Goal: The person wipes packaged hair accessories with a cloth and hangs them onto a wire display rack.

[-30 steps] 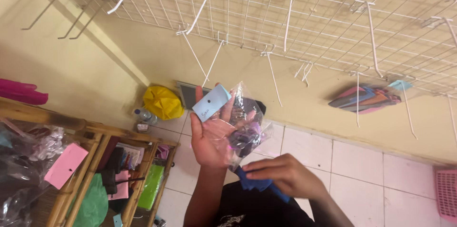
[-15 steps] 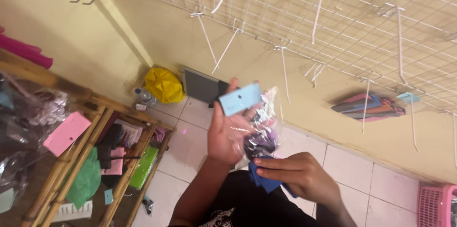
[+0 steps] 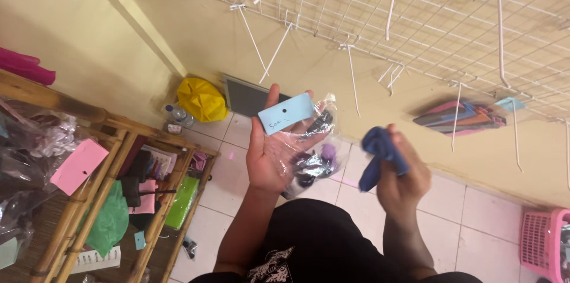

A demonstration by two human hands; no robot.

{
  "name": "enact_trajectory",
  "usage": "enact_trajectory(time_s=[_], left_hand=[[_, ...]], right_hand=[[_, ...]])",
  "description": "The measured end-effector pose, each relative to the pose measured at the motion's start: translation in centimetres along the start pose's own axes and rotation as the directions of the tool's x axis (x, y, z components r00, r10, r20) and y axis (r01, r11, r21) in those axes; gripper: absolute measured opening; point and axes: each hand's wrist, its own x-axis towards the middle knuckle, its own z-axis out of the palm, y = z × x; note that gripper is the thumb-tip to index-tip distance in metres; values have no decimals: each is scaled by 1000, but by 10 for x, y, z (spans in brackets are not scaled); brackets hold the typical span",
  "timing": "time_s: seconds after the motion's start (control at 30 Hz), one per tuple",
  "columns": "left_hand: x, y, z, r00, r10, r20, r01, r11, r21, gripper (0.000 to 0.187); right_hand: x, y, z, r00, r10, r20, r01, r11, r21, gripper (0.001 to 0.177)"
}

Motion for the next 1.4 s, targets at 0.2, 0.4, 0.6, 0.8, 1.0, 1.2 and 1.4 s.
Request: enact_trajectory(time_s=[0.2,0.4,0.6,0.8,1.0,1.2,1.4], left_hand=[[2,-21,3,939,-317,131,253,899,358,71],[6,-35,2,868,-493,66,494,869,-12,71],[6,-24,1,900,-427,-87,436,889,142,69],[0,-46,-4,862,-498,-93,507,844,177,73],[0,-64,-3,844,-535,28,526,838,145,72],[7,-49,2,875,-483,2,479,869,122,69],[21,-25,-2,906,-404,-124,412,910,46,66]], right_hand=[[5,1,8,912,-367,185,402,888,-222,44],[-15,-16,4,747,-312,587,512,833,-209,58],[2,-16,-38,656,-237,717,181,971,156,43],[10,-26,-31,884,-337,323,421,875,-239,35],[-10,-19,4,877,-392,278,479,756,-445,38],[-23,-2,-2,821,-169,545,208,978,-10,39],[-14,-6,-27,657,-303,690,123,946,299,24]])
